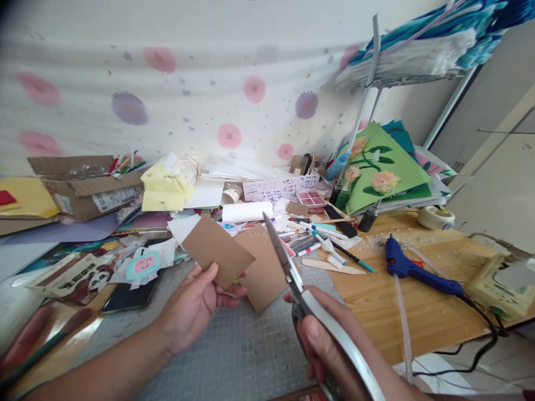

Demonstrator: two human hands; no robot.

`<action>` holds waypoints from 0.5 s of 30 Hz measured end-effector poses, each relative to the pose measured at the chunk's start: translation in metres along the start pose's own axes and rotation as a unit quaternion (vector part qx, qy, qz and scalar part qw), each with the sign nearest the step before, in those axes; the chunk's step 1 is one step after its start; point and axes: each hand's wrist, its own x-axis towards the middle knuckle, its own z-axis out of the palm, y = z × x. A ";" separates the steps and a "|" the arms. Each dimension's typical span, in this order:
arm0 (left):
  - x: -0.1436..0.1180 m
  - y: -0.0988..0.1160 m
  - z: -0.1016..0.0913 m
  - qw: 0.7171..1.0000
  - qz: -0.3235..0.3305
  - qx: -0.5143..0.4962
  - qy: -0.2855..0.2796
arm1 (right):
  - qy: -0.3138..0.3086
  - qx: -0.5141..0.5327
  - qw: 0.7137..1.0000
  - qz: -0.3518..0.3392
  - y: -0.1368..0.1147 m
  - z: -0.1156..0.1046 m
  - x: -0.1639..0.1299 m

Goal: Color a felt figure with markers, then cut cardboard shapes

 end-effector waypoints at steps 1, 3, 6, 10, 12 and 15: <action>0.002 0.002 -0.001 1.000 -0.001 0.022 0.015 | 0.009 -0.006 1.000 -0.014 -0.005 -0.005 0.004; 0.007 0.003 -0.004 0.997 0.003 0.065 0.047 | 0.030 -0.067 0.997 -0.029 -0.011 -0.020 0.013; 0.019 0.009 -0.016 0.986 0.023 0.137 0.093 | 0.059 -0.226 0.972 -0.010 -0.011 -0.047 0.024; 0.049 0.031 -0.033 0.960 0.008 0.267 0.084 | 0.048 -0.284 0.958 0.011 -0.005 -0.064 0.026; 0.063 0.042 -0.036 0.941 -0.020 0.333 0.058 | 0.036 -0.268 0.963 0.019 -0.001 -0.063 0.024; 0.078 0.051 -0.033 0.912 -0.032 0.409 0.022 | 0.032 -0.233 0.971 0.030 0.009 -0.059 0.023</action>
